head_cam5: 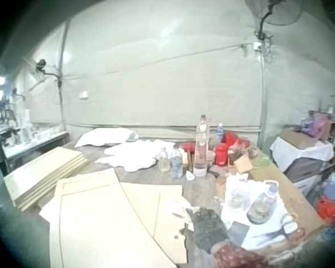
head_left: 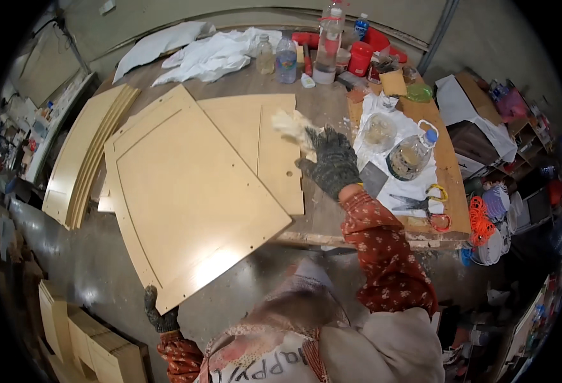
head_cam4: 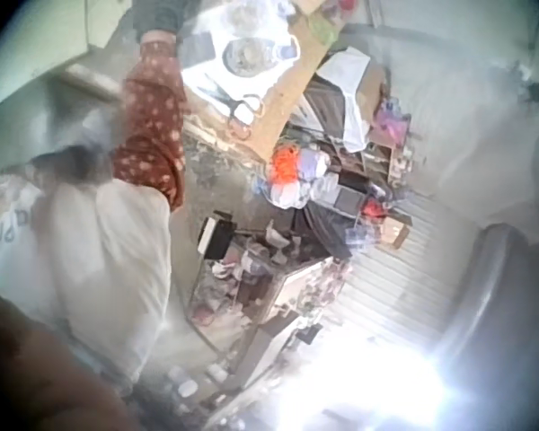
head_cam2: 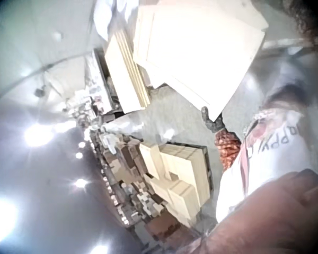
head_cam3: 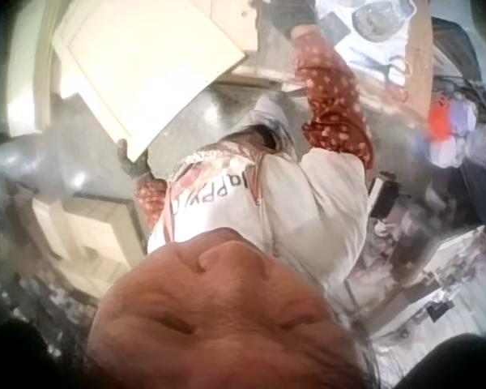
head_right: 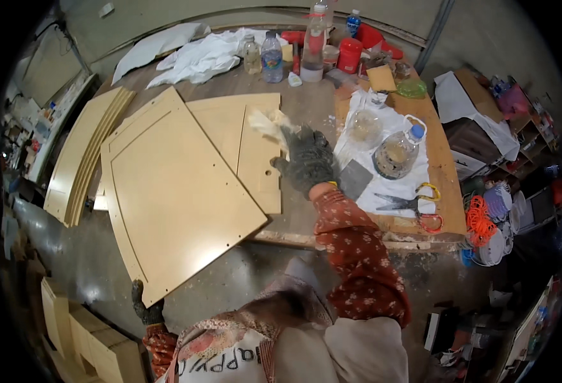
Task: The person handles black wooden slats, wipes light-colored wooden door panels with a cloth and a sponge, and applies wood filler to the panel joints using a small stick.
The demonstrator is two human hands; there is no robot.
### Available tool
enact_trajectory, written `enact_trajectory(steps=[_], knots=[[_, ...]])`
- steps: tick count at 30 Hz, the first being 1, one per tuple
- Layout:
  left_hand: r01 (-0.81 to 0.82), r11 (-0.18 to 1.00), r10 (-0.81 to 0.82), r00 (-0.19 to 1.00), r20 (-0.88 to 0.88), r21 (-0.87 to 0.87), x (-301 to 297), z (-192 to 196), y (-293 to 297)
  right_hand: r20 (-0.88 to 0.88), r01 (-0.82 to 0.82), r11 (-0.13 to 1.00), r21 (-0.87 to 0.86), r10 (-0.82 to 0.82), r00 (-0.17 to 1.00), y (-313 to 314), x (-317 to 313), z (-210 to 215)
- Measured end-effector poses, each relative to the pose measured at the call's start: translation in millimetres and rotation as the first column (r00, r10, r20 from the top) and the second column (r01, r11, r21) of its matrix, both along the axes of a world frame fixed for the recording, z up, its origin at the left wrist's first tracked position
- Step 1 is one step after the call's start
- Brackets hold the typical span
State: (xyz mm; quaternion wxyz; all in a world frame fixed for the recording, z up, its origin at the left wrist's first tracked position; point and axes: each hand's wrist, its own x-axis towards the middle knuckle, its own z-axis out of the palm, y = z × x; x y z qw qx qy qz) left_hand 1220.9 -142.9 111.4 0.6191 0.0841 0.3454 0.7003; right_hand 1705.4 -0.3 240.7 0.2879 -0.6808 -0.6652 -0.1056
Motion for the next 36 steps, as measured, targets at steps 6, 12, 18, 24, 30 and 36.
enact_trajectory(steps=[6, 12, 18, 24, 30, 36], knots=[[-0.023, 1.000, 0.023, 0.999, -0.046, 0.001, 13, 12, -1, -0.143, 0.093, 0.996, 0.003, -0.092, 0.986, 20, 90, 31], [-0.056, 0.998, 0.053, 0.982, -0.183, -0.012, 20, 14, 10, -0.131, 0.464, 0.886, -0.017, -0.462, 0.877, 130, 244, 49], [-0.142, 0.990, 0.136, 0.931, -0.339, 0.008, 17, 17, 9, -0.125, 0.568, 0.786, -0.246, -0.607, 0.785, 181, 298, 51], [-0.109, 0.991, 0.076, 0.933, -0.351, -0.076, 16, 26, -4, 0.246, 0.525, 0.776, -0.349, -0.465, 0.851, 198, 326, -21], [-0.214, 0.973, 0.178, 0.931, -0.319, -0.083, 10, 17, -13, 0.253, 0.442, 0.854, -0.275, -0.379, 0.890, 182, 379, 19], [-0.194, 0.973, 0.132, 0.915, -0.382, -0.128, 3, 13, 9, -0.217, 0.069, 0.996, -0.053, -0.079, 0.973, 141, 257, 119]])
